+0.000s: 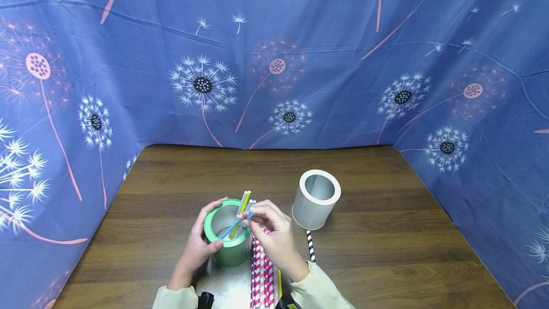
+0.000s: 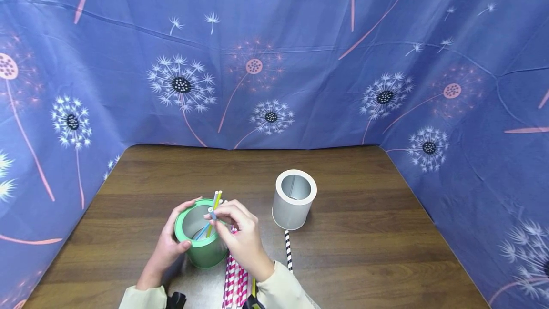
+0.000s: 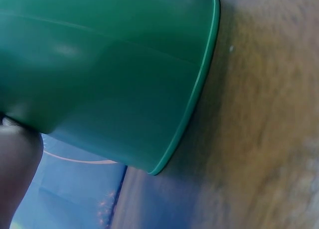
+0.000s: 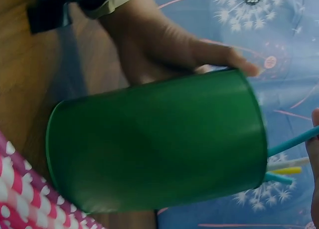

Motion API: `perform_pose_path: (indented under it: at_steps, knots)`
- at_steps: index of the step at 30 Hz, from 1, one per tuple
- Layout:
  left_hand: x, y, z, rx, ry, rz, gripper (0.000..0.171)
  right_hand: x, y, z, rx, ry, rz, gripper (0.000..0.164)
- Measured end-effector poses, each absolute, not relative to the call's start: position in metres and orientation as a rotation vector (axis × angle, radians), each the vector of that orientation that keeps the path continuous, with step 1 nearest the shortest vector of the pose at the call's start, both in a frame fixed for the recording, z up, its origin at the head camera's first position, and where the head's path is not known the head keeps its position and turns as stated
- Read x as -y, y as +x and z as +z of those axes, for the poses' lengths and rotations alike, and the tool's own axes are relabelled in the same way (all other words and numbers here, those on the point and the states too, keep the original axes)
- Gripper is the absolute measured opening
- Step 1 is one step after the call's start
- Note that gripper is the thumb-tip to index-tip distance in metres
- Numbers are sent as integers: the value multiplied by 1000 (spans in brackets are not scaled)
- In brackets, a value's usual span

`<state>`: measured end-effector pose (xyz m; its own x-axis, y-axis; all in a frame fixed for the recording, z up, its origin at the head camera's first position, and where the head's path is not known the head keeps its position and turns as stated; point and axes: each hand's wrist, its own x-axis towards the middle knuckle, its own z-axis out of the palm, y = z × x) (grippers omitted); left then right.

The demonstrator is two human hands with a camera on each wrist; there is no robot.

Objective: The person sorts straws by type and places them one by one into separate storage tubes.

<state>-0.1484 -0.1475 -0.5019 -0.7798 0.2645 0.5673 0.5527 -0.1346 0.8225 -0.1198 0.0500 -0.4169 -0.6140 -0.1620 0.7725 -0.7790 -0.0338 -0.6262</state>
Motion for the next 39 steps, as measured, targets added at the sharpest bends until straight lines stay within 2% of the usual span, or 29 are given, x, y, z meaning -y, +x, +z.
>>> perform_pose_path:
  at_steps: [8, 23, 39]
  knots:
    - [147, -149, -503, 1900, -938, -2039, 77, -50, -130, -433, 1919, 884, 1546, 20]
    - [145, -151, -504, 1867, -970, -2020, 78, -53, -130, -438, 1979, 801, 1576, 16]
    - [148, -149, -502, 1909, -918, -2049, 76, -68, -123, -441, 2008, 782, 1466, 25]
